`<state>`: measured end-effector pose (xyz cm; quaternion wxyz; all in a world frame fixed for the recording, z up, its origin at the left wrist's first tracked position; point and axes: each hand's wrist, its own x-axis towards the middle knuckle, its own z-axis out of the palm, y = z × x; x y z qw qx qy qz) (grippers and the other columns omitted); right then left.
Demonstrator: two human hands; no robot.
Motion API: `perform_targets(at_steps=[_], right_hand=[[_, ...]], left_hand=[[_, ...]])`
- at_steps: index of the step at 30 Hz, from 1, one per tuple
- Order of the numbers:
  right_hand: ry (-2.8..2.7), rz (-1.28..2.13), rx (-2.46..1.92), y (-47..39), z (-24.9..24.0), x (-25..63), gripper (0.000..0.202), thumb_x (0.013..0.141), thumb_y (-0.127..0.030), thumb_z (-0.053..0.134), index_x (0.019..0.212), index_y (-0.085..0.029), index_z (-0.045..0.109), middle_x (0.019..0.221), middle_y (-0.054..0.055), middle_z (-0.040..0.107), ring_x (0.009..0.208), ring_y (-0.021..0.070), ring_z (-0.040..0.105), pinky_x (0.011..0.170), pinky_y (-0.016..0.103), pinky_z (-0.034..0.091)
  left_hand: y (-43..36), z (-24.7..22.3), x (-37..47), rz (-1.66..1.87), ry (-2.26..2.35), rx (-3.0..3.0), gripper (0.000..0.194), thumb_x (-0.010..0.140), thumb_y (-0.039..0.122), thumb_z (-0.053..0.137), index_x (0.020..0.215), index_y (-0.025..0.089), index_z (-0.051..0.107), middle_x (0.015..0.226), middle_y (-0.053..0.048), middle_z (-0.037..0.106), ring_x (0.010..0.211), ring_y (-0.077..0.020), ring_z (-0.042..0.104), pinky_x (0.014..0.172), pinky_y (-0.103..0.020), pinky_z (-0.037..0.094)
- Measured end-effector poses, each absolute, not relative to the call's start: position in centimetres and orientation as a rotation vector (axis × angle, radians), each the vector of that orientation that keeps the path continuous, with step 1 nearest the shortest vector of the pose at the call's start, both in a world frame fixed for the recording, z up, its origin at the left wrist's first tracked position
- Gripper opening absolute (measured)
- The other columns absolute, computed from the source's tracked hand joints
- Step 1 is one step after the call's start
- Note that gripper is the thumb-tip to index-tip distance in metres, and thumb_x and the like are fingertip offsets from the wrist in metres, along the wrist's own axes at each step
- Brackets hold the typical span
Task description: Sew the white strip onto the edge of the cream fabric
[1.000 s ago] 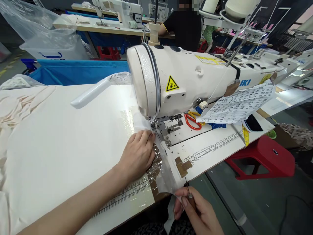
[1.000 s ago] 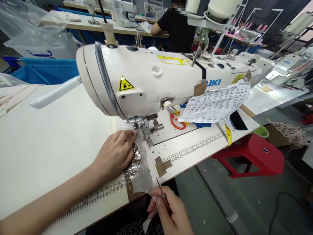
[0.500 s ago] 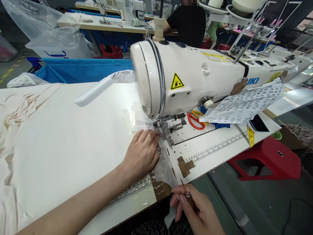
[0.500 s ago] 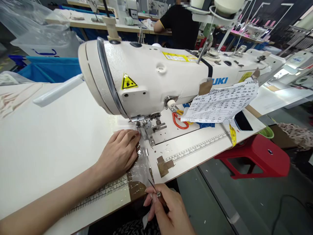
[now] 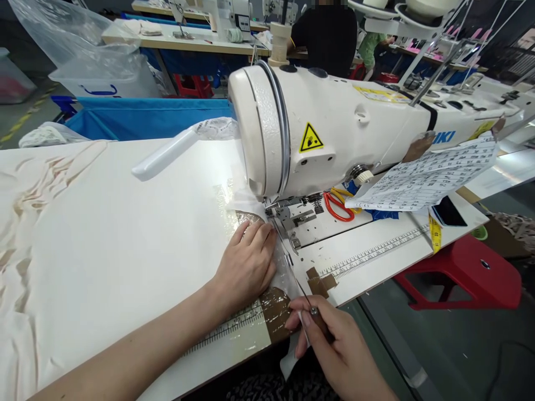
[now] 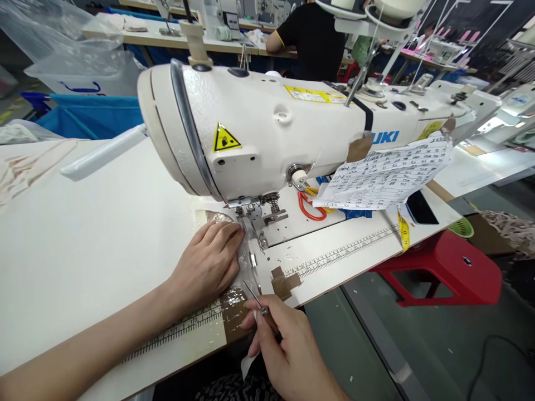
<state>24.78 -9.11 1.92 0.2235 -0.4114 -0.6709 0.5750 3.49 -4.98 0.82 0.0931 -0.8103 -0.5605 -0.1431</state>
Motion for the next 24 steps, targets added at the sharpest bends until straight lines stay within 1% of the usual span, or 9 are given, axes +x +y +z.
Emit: perform_targets(at_steps=[4,7,11,13,15,17,20,22,24], right_hand=[[-1.850,1.587,-1.102,-9.2,2.1,24.9,0.026,0.104,-0.034,0.040,0.115,-0.022,0.061,0.091,0.005,0.071,0.063,0.0135,0.068,0.062,0.024,0.052],[-1.906,1.525,-1.104,-9.6,2.5,25.8,0.027,0.103,-0.033,0.041,0.121,-0.029,0.061,0.091,0.005,0.071,0.069,0.0174,0.069,0.060,0.026,0.054],[-2.102,1.339,-0.815,-9.4,4.9,26.2,0.028,0.097,-0.032,0.054,0.121,-0.037,0.065,0.087,0.005,0.072,0.065,0.0198,0.069,0.054,0.027,0.055],[-2.093,1.345,-0.694,-8.9,6.8,25.5,0.027,0.098,-0.030,0.053,0.121,-0.034,0.066,0.083,0.004,0.072,0.063,0.0177,0.068,0.058,0.025,0.056],[-2.046,1.399,-0.581,-8.4,8.5,24.5,0.029,0.102,-0.029,0.047,0.123,-0.028,0.066,0.088,0.005,0.073,0.068,0.0150,0.069,0.066,0.023,0.056],[-2.040,1.496,-0.449,-8.0,9.4,23.7,0.031,0.103,-0.029,0.045,0.123,-0.020,0.067,0.091,0.006,0.073,0.074,0.0136,0.070,0.072,0.021,0.055],[-2.077,1.570,-0.364,-7.8,8.8,23.1,0.034,0.101,-0.033,0.049,0.124,-0.016,0.066,0.081,0.003,0.071,0.072,0.0117,0.070,0.072,0.018,0.053],[-2.166,1.498,-0.386,-8.1,7.5,23.3,0.034,0.100,-0.035,0.050,0.123,-0.016,0.066,0.079,0.003,0.072,0.070,0.0123,0.070,0.072,0.018,0.053],[-2.326,1.336,-0.473,-8.4,6.1,23.6,0.031,0.099,-0.031,0.050,0.119,-0.014,0.067,0.082,0.006,0.075,0.072,0.0167,0.072,0.070,0.023,0.055]], left_hand=[[-4.8,0.9,3.3,-0.428,-1.728,-2.427,0.042,0.091,0.020,0.041,0.126,0.003,0.055,0.124,-0.020,0.056,0.113,-0.0323,0.051,0.102,-0.051,0.044],[-4.7,1.1,3.2,-0.433,-1.756,-2.432,0.038,0.094,0.020,0.038,0.124,0.005,0.055,0.122,-0.019,0.055,0.107,-0.0304,0.052,0.097,-0.050,0.049],[-4.3,1.1,2.9,-0.449,-1.726,-2.412,0.037,0.094,0.007,0.033,0.126,0.005,0.052,0.118,-0.018,0.055,0.101,-0.0264,0.054,0.089,-0.041,0.055],[-3.9,1.0,2.6,-0.429,-1.692,-2.392,0.040,0.091,0.000,0.031,0.125,0.005,0.052,0.110,-0.018,0.057,0.096,-0.0257,0.055,0.079,-0.037,0.058],[-3.3,1.0,2.5,-0.364,-1.659,-2.377,0.040,0.090,-0.002,0.032,0.122,0.006,0.054,0.101,-0.016,0.059,0.088,-0.0253,0.056,0.068,-0.035,0.058],[-2.7,1.1,2.3,-0.285,-1.608,-2.368,0.038,0.089,-0.004,0.033,0.116,0.008,0.057,0.097,-0.015,0.061,0.084,-0.0246,0.057,0.064,-0.034,0.057],[-2.0,1.2,2.0,-0.273,-1.514,-2.349,0.032,0.090,-0.002,0.036,0.106,0.010,0.061,0.095,-0.014,0.063,0.081,-0.0230,0.058,0.065,-0.033,0.057],[-1.8,1.2,1.8,-0.349,-1.502,-2.326,0.026,0.093,0.002,0.040,0.101,0.012,0.063,0.094,-0.012,0.065,0.081,-0.0221,0.059,0.063,-0.031,0.057],[-1.7,1.1,1.5,-0.442,-1.541,-2.309,0.022,0.096,0.010,0.042,0.099,0.014,0.064,0.096,-0.011,0.066,0.083,-0.0217,0.061,0.060,-0.030,0.055]])
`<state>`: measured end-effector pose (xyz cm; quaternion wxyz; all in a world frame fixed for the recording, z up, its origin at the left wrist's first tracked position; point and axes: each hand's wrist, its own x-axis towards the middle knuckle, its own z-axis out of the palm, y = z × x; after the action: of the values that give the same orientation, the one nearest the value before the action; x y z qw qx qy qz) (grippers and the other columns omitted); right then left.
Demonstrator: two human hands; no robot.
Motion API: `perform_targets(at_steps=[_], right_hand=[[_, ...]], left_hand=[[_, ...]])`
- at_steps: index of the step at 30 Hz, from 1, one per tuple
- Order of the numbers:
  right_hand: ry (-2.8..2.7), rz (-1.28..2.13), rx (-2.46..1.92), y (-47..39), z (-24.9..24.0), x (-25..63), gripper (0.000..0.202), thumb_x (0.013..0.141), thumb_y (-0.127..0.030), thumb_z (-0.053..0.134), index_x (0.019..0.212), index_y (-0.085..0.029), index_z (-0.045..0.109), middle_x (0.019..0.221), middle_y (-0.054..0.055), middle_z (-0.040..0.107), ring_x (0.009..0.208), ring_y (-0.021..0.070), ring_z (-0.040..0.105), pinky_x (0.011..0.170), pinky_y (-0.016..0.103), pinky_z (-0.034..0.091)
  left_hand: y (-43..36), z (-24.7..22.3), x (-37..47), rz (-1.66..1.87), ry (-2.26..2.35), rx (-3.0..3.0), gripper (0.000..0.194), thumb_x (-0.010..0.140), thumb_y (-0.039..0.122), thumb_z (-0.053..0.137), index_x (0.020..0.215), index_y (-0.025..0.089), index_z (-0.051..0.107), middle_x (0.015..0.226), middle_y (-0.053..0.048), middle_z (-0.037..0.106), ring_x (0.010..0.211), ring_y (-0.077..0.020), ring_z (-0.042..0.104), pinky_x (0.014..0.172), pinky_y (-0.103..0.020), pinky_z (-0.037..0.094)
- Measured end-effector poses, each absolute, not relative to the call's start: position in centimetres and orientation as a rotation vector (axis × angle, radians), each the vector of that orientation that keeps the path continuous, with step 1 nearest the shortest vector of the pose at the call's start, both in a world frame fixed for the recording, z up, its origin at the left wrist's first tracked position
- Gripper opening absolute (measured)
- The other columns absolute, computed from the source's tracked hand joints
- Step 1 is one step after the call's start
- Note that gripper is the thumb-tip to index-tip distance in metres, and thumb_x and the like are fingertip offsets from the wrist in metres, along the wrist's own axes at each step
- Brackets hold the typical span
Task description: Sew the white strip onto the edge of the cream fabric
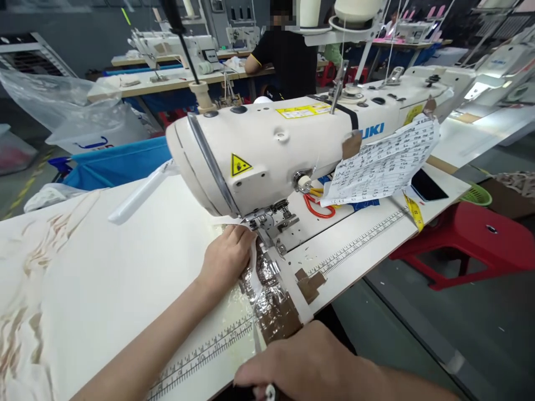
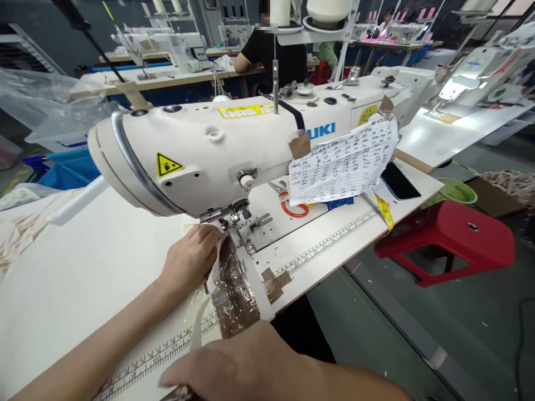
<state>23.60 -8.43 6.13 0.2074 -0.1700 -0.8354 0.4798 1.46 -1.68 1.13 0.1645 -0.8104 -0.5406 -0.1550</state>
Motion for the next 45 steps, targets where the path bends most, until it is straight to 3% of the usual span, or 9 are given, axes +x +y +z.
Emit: perform_targets(at_steps=[4,9,14,20,36,45], right_hand=[[-2.447,1.072,-0.814,-8.8,4.9,24.6,0.023,0.095,-0.023,0.053,0.114,-0.016,0.064,0.095,0.009,0.078,0.077,0.0237,0.073,0.067,0.030,0.056],[-2.266,1.113,-0.931,-7.7,4.9,25.3,0.024,0.099,-0.022,0.041,0.119,-0.015,0.052,0.088,0.006,0.072,0.074,0.0192,0.069,0.066,0.030,0.053],[-2.142,0.778,-1.089,-5.2,2.6,24.1,0.028,0.102,-0.022,0.038,0.124,-0.015,0.053,0.099,0.008,0.073,0.079,0.0186,0.069,0.066,0.029,0.049],[-2.273,0.431,-1.197,-3.7,0.5,21.8,0.027,0.099,-0.019,0.041,0.119,-0.018,0.059,0.081,0.002,0.072,0.064,0.0171,0.066,0.051,0.028,0.035],[-2.391,0.393,-1.214,-2.8,0.4,20.9,0.027,0.102,-0.019,0.038,0.122,-0.016,0.056,0.085,0.004,0.071,0.068,0.0194,0.067,0.051,0.031,0.038],[-2.384,0.398,-1.204,-2.8,0.3,21.0,0.027,0.101,-0.018,0.038,0.120,-0.016,0.056,0.084,0.004,0.073,0.065,0.0181,0.067,0.051,0.030,0.038]], left_hand=[[-1.5,0.6,0.7,-0.667,-1.683,-2.342,0.022,0.099,0.023,0.044,0.094,0.018,0.065,0.099,-0.008,0.068,0.089,-0.0204,0.064,0.062,-0.029,0.054],[-1.0,-0.1,-0.3,-0.960,-1.682,-2.475,0.023,0.097,0.025,0.047,0.090,0.018,0.068,0.096,-0.006,0.069,0.088,-0.0183,0.064,0.073,-0.030,0.055],[-0.7,-0.2,-0.7,-1.075,-1.531,-2.533,0.016,0.095,0.022,0.054,0.094,0.018,0.069,0.094,-0.005,0.069,0.087,-0.0164,0.064,0.073,-0.027,0.053],[-0.6,-0.3,-0.9,-1.090,-1.487,-2.558,0.008,0.094,0.018,0.059,0.097,0.018,0.066,0.093,-0.005,0.067,0.087,-0.0154,0.064,0.073,-0.025,0.052],[-0.4,-0.6,-0.9,-1.028,-1.627,-2.535,0.009,0.094,0.024,0.056,0.099,0.020,0.062,0.094,-0.005,0.067,0.086,-0.0173,0.064,0.070,-0.026,0.052],[-0.4,-0.4,-0.9,-1.084,-1.647,-2.501,0.007,0.093,0.024,0.057,0.090,0.021,0.063,0.090,-0.003,0.069,0.080,-0.0162,0.066,0.065,-0.025,0.052]])
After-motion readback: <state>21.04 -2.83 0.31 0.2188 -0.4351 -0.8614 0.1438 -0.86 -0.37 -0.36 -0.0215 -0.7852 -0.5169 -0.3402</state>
